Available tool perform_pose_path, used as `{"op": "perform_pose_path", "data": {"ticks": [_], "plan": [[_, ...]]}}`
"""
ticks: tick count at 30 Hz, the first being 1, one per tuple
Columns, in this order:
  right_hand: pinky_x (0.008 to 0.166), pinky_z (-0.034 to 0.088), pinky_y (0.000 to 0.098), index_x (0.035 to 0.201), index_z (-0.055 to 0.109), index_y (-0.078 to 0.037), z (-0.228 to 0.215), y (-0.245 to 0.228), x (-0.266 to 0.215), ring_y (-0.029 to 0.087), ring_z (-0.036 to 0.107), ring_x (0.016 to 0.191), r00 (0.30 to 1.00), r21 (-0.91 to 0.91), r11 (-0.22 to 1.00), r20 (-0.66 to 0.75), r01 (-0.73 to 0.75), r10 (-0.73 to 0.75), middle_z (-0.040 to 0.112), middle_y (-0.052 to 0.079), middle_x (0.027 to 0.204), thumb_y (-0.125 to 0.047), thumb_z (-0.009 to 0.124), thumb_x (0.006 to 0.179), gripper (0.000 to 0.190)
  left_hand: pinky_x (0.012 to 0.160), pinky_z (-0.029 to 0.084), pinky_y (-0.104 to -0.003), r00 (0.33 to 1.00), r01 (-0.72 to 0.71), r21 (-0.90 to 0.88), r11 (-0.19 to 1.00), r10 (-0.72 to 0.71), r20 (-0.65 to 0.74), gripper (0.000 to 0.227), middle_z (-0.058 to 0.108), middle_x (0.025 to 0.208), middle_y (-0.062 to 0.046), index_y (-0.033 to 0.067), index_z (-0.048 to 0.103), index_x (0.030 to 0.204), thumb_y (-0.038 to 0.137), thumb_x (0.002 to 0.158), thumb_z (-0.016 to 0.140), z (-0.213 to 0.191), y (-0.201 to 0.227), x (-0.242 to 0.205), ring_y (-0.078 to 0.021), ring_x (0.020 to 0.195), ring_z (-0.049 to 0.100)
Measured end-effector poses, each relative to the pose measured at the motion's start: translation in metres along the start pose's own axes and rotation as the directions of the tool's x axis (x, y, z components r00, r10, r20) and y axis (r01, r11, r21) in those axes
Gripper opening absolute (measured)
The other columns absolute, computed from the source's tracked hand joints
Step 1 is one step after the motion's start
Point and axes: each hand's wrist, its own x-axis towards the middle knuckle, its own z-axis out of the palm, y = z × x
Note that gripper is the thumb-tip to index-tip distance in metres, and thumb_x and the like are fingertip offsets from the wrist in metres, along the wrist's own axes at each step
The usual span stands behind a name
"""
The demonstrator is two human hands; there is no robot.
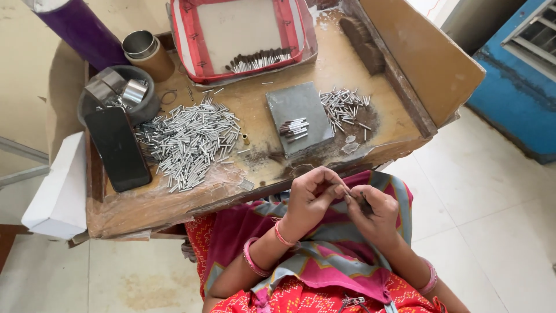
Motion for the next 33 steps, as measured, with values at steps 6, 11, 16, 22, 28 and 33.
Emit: {"op": "perform_pose_path", "data": {"ticks": [6, 11, 16, 22, 28, 33], "plan": [[0.048, 0.038, 0.0224, 0.092, 0.066, -0.004, 0.004, -0.016, 0.006, 0.003, 0.045, 0.051, 0.998, -0.043, 0.997, 0.013, 0.064, -0.063, 0.052, -0.002, 0.062, 0.002, 0.072, 0.087, 0.010, 0.078, 0.054, -0.022, 0.998, 0.050, -0.152, 0.987, -0.053, -0.017, 0.009, 0.071, 0.094, -0.005, 0.0000, 0.061, 0.103, -0.009, 0.102, 0.058, -0.008, 0.003, -0.002, -0.0072, 0.083, 0.062], [0.052, 0.042, 0.0241, 0.097, 0.067, -0.002, 0.005, -0.022, 0.010, 0.008, 0.054, 0.055, 0.995, -0.034, 0.996, 0.046, 0.088, -0.086, 0.058, 0.002, 0.067, 0.002, 0.071, 0.090, 0.009, 0.086, 0.054, -0.023, 0.995, -0.081, -0.108, 0.991, 0.087, 0.054, 0.009, 0.066, 0.102, -0.004, -0.0006, 0.063, 0.104, -0.007, 0.098, 0.062, -0.013, 0.032, -0.003, -0.0089, 0.093, 0.063], [0.062, 0.053, 0.0258, 0.102, 0.065, 0.000, -0.002, -0.027, 0.013, 0.014, 0.069, 0.068, 0.951, 0.028, 0.961, 0.139, 0.276, -0.277, 0.068, 0.008, 0.082, 0.000, 0.066, 0.093, 0.010, 0.087, 0.054, -0.025, 0.986, 0.030, -0.327, 0.945, 0.025, 0.163, 0.006, 0.063, 0.104, -0.002, -0.0014, 0.065, 0.103, -0.006, 0.099, 0.065, -0.029, -0.002, -0.010, -0.0103, 0.094, 0.064], [0.055, 0.049, 0.0292, 0.101, 0.067, 0.001, 0.004, -0.033, 0.002, 0.019, 0.065, 0.059, 0.948, -0.046, 0.964, 0.198, 0.263, -0.249, 0.065, 0.010, 0.073, 0.001, 0.069, 0.086, 0.014, 0.085, 0.054, -0.026, 0.976, 0.176, -0.510, 0.842, -0.083, 0.201, 0.004, 0.065, 0.101, -0.010, -0.0059, 0.066, 0.107, -0.007, 0.104, 0.066, -0.032, 0.001, -0.011, -0.0120, 0.092, 0.064], [0.055, 0.047, 0.0277, 0.103, 0.065, 0.002, 0.003, -0.040, -0.002, 0.016, 0.064, 0.059, 0.968, -0.064, 0.968, 0.090, 0.242, -0.236, 0.063, 0.009, 0.076, 0.002, 0.068, 0.090, 0.013, 0.086, 0.058, -0.026, 0.980, 0.081, -0.434, 0.897, 0.008, 0.198, 0.008, 0.065, 0.105, -0.002, -0.0024, 0.064, 0.097, -0.009, 0.096, 0.069, -0.022, 0.009, -0.015, -0.0122, 0.094, 0.068], [0.048, 0.041, 0.0248, 0.098, 0.065, 0.001, 0.006, -0.032, -0.009, 0.008, 0.053, 0.049, 0.984, -0.035, 0.986, 0.090, 0.160, -0.156, 0.056, 0.004, 0.065, 0.004, 0.068, 0.088, 0.011, 0.081, 0.056, -0.023, 0.998, 0.012, -0.202, 0.979, 0.002, 0.068, 0.003, 0.067, 0.092, -0.004, -0.0017, 0.061, 0.102, -0.004, 0.102, 0.064, -0.021, 0.021, -0.020, -0.0075, 0.086, 0.064]]}}
